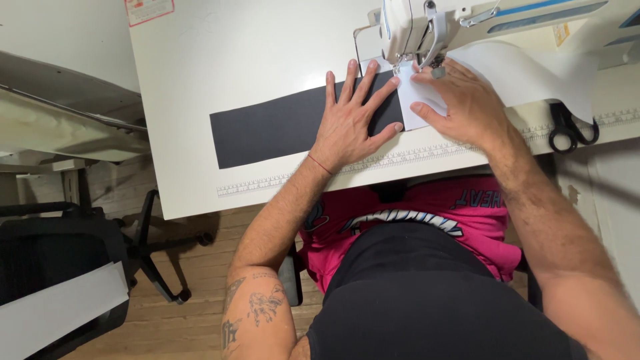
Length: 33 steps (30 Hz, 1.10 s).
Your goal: Cutting and aligning leather strips with a template at a sewing station
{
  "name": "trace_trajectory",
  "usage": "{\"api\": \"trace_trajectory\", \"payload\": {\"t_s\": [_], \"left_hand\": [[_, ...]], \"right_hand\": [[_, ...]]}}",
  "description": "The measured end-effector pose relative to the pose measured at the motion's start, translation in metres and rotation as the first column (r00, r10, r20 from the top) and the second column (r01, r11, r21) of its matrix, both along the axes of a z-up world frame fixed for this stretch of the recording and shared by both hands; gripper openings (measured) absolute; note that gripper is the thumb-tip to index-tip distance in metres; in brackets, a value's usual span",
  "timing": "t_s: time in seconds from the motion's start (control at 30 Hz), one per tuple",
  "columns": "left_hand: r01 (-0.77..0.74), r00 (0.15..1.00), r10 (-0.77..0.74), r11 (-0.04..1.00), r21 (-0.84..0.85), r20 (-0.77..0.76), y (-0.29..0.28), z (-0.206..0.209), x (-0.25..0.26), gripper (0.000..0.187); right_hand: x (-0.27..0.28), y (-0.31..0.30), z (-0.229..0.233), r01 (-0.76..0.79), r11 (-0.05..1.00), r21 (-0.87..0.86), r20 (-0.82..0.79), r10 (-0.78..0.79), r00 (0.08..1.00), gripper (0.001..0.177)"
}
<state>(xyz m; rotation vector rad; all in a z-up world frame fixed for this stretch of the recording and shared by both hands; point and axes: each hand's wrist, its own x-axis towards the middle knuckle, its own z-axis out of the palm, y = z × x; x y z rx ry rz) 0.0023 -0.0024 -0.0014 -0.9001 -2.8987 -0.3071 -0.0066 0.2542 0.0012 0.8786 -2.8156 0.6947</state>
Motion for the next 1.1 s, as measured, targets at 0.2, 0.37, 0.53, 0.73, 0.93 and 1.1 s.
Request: {"api": "trace_trajectory", "payload": {"t_s": [0.2, 0.37, 0.53, 0.73, 0.93, 1.1], "left_hand": [[0.165, 0.986, -0.165, 0.986, -0.017, -0.034, -0.003, 0.004, -0.001, 0.059], [0.227, 0.974, -0.227, 0.973, 0.037, -0.008, -0.003, 0.004, -0.001, 0.048], [0.231, 0.972, -0.233, 0.966, 0.117, 0.009, -0.005, 0.001, -0.001, 0.046], [0.236, 0.97, -0.242, 0.964, 0.119, 0.037, -0.004, 0.004, -0.001, 0.046], [0.241, 0.965, -0.259, 0.942, 0.235, 0.047, -0.004, 0.011, -0.002, 0.041], [0.226, 0.968, -0.242, 0.953, 0.199, 0.06, -0.004, 0.009, -0.003, 0.044]], "right_hand": [[0.001, -0.001, -0.003, 0.081, 0.996, 0.031, 0.067, -0.083, 0.994, 0.055], [0.008, 0.012, -0.01, 0.066, 0.998, 0.021, -0.131, -0.062, 0.989, 0.042], [0.04, 0.067, 0.026, 0.211, 0.961, -0.181, -0.64, -0.278, 0.717, 0.023], [0.068, 0.137, 0.002, 0.278, 0.935, -0.219, -0.599, -0.354, 0.718, 0.045], [0.066, 0.135, -0.005, 0.158, 0.923, -0.351, -0.555, -0.341, 0.758, 0.045], [0.064, 0.144, -0.008, 0.108, 0.924, -0.368, -0.514, -0.299, 0.804, 0.052]]}}
